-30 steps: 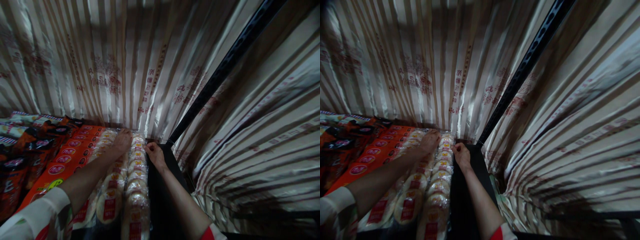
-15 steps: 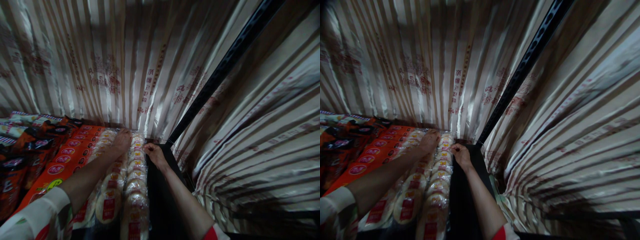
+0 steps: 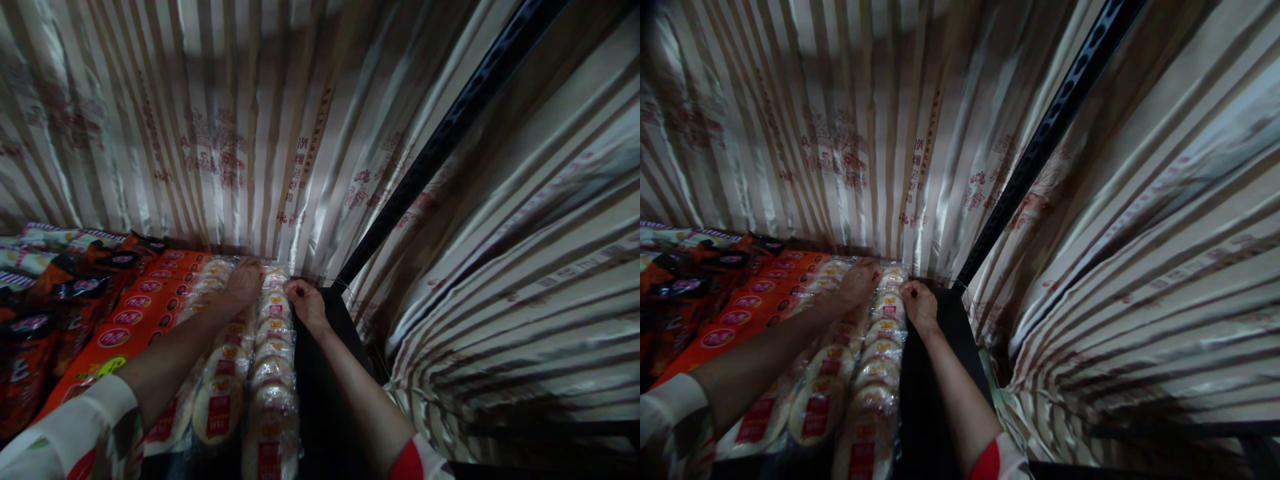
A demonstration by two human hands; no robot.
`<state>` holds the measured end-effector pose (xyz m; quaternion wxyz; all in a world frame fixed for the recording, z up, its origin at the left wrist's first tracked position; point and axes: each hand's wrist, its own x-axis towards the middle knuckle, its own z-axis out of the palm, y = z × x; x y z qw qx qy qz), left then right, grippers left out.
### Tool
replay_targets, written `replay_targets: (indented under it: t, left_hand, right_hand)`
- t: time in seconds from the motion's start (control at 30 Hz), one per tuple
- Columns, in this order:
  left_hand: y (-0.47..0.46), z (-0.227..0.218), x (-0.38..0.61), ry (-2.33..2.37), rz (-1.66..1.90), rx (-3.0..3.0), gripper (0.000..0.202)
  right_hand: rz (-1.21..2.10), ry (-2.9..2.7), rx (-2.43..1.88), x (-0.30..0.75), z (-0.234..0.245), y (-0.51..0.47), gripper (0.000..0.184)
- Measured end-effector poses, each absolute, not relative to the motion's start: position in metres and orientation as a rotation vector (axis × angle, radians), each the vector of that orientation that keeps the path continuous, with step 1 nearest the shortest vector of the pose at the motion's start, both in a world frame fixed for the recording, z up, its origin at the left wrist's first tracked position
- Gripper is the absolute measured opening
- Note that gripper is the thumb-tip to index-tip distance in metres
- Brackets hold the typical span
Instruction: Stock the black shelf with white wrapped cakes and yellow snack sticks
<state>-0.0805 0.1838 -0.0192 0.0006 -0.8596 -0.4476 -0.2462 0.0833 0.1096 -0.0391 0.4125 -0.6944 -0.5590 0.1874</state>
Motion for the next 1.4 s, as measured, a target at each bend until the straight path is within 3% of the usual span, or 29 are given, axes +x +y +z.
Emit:
replay_targets:
  t: [0.6, 1.1, 1.4]
  left_hand:
    - [0.179, -0.013, -0.081, -1.463, -0.734, -2.716, 0.016]
    - [0.146, -0.005, -0.095, -0.925, -0.642, -2.916, 0.022]
    - [0.138, -0.004, -0.091, -0.949, -0.512, -2.934, 0.021]
  right_hand:
    - [0.389, -1.406, -1.754, 0.074, -0.04, 0.109, 0.014]
    - [0.194, -1.404, -1.823, 0.066, -0.042, 0.105, 0.015]
    - [0.257, -1.373, -1.778, 0.068, -0.045, 0.104, 0.016]
